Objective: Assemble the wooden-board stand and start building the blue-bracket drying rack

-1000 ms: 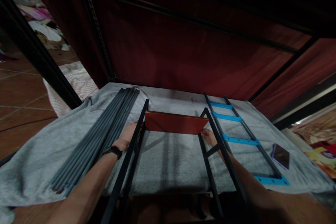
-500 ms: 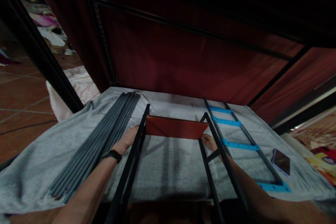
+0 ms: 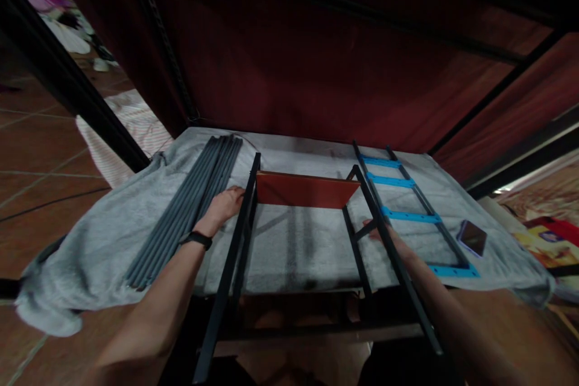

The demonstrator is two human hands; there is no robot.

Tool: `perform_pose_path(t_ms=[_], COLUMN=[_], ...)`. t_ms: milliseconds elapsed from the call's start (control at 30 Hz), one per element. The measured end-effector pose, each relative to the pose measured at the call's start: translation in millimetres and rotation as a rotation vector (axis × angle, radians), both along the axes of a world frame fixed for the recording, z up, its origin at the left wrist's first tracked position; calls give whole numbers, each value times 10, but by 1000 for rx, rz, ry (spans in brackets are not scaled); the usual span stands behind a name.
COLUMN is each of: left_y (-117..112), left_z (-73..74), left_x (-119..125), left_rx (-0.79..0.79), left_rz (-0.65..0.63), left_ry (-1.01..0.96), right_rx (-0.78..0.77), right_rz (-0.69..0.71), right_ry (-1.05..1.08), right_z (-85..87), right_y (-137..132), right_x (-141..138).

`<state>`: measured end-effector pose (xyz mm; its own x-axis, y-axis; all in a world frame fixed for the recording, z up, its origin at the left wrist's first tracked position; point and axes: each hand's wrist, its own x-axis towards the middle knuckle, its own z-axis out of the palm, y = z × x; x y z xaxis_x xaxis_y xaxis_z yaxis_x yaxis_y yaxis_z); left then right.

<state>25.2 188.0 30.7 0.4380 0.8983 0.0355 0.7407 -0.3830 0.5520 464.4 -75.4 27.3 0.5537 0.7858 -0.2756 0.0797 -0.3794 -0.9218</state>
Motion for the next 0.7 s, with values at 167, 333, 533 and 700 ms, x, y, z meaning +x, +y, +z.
perform_pose_path(t_ms=[167, 333, 533, 700], left_y=[-137, -783, -1391, -1370], left_z=[76, 143, 263, 596], left_x=[-19, -121, -477, -488], left_rx=[-142, -513, -808, -844], left_rz=[-7, 229, 400, 384], left_ry=[-408, -877, -1077, -1103], right_rx=[47, 51, 103, 203], right_rz=[-30, -165, -169, -253], right_ry=[176, 319, 361, 423], right_z=[72, -97, 93, 439], right_y=[-968, -1594, -1449, -904], right_x=[-74, -453, -642, -457])
